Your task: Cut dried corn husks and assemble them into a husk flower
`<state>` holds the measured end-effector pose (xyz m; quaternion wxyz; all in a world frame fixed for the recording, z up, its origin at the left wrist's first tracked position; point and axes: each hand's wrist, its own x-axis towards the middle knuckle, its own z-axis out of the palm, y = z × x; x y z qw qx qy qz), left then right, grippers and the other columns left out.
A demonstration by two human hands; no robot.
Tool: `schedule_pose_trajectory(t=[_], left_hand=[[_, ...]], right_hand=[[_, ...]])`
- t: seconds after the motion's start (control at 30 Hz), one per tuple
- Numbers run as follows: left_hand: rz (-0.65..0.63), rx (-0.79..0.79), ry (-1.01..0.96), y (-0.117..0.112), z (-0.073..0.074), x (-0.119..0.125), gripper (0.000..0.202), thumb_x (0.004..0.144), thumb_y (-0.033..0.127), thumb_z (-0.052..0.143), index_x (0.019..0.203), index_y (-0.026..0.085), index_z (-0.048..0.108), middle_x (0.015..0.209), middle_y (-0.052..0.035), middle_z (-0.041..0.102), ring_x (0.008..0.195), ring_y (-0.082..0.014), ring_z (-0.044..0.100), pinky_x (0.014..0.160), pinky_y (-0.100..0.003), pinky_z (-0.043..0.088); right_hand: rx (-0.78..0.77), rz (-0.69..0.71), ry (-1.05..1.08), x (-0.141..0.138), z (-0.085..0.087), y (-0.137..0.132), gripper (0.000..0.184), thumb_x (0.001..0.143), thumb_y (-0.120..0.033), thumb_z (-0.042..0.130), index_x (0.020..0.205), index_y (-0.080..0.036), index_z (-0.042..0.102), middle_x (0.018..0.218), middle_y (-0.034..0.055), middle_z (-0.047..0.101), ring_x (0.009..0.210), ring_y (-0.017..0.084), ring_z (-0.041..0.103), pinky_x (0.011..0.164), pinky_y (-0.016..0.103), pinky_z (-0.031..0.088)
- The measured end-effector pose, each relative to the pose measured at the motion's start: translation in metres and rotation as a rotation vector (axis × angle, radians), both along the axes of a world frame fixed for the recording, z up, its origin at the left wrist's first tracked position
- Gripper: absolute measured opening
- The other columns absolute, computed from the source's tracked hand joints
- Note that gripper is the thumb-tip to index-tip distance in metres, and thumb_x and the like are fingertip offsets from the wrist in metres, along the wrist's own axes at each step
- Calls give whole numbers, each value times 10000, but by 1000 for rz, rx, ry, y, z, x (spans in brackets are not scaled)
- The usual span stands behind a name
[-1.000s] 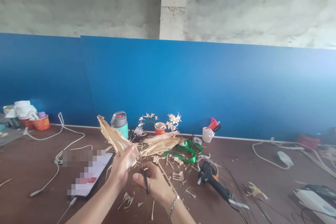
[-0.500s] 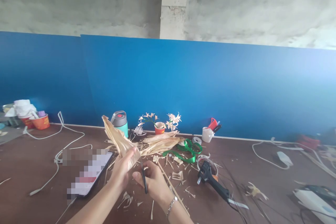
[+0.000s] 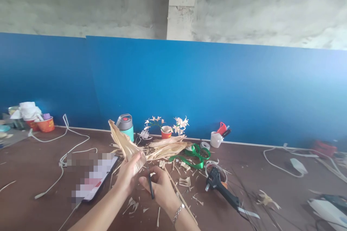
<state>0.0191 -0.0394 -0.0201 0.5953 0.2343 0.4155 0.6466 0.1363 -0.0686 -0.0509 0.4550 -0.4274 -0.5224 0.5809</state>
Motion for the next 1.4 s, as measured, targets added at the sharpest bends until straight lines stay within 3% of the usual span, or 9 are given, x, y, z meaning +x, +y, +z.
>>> schedule_pose_trajectory(t=[0.5,0.8,0.97,1.13,1.4], left_hand=[[5,-24,-30,3,-2,0,416,607,294,760,966,132,630,772,-67,710,689,-203,673,578,-261,513],[-23,14,-9,6,-6,-2,387,600,308,761,917,127,631,746,-72,708,679,-207,673,572,-260,503],[-32,35,-10,3,-1,-2,315,599,261,740,862,130,625,679,-49,690,636,-196,661,566,-264,494],[-14,21,-44,2,-2,-1,343,592,272,729,878,134,601,674,-42,673,620,-200,651,569,-285,496],[-39,12,-72,3,-3,-3,249,613,283,685,783,143,569,525,9,609,474,-164,602,452,-245,436]], right_hand=[[28,2,2,4,-9,5,432,590,-461,758,788,-147,538,455,-82,443,369,36,343,339,152,246],[10,-20,-79,4,0,2,442,576,-477,754,781,-149,539,467,-74,454,377,41,342,331,153,248],[-1,-33,-114,4,4,0,442,577,-473,754,776,-141,541,438,-79,446,366,36,334,335,153,243],[4,-18,-62,3,-2,2,429,584,-470,754,770,-144,546,436,-83,437,362,37,340,332,154,237],[4,10,-59,4,-3,2,456,584,-496,747,788,-139,550,442,-79,454,353,41,352,324,159,267]])
